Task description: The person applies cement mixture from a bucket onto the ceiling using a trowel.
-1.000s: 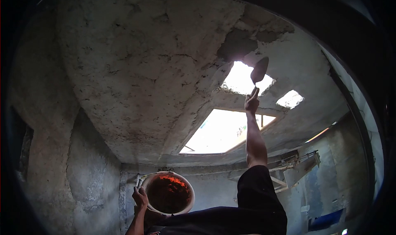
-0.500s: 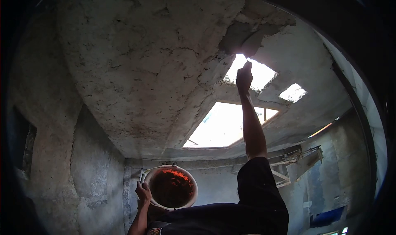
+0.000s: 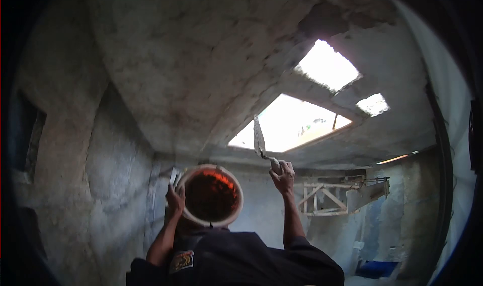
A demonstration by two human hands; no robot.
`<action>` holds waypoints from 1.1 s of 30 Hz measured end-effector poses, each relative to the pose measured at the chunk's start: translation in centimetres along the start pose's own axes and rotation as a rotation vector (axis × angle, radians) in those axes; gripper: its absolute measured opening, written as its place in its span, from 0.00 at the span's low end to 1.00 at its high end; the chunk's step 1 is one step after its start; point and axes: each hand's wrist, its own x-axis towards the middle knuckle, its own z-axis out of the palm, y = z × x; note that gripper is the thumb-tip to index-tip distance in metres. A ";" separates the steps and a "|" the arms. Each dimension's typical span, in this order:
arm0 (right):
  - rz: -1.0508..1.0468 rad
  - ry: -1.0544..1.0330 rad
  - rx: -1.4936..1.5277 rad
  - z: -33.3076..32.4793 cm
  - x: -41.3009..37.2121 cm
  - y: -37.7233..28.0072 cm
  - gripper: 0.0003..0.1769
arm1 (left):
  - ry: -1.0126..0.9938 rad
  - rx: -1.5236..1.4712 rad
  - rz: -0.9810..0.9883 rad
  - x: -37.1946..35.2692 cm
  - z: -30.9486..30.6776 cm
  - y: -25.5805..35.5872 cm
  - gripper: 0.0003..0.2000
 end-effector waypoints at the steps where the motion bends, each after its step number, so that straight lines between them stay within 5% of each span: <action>1: -0.039 -0.171 0.069 -0.7 -1.8 0.1 0.20 | 0.068 0.039 0.050 -0.2 1.2 -1.1 0.28; 2: -0.076 -0.351 0.142 -1.1 -3.4 0.6 0.22 | -0.201 -0.151 -0.158 0.9 -1.1 1.2 0.26; 3: -0.140 -0.400 0.256 -0.7 -5.1 1.5 0.23 | -0.169 -0.188 -0.149 1.0 -1.2 1.6 0.22; 4: 0.039 -0.599 0.311 -1.2 -6.6 0.7 0.24 | 0.163 -0.084 0.162 0.5 1.2 -0.3 0.19; 6: 0.296 -0.897 0.337 -1.9 -9.6 -2.7 0.24 | 0.001 -0.143 0.080 0.7 -0.4 1.8 0.18; 9: 0.321 -1.055 0.347 1.0 -12.9 -2.3 0.23 | -0.098 -0.214 0.087 1.2 -0.2 2.1 0.17; 10: 0.230 -1.043 0.286 2.3 -14.0 -1.5 0.22 | -0.013 -0.260 0.179 1.4 0.0 2.9 0.17; 15: -0.003 -0.914 -0.045 4.9 -15.0 -2.8 0.21 | -0.220 -0.246 0.190 1.8 -2.2 5.8 0.15; 17: 0.065 -1.109 -0.155 5.7 -14.4 -3.9 0.20 | -0.230 -0.267 0.222 1.6 -2.4 5.9 0.15; 22: -0.159 -1.146 -0.348 6.7 -14.4 -3.5 0.16 | -0.281 -0.295 0.272 1.4 -2.0 7.1 0.15; 29: -0.355 -1.294 -0.228 12.4 -17.4 4.0 0.14 | -0.282 -0.334 0.337 0.7 -2.7 8.1 0.14; 33: -0.429 -1.165 -0.161 15.6 -19.5 8.0 0.14 | -0.301 -0.340 0.354 0.3 -3.3 8.8 0.14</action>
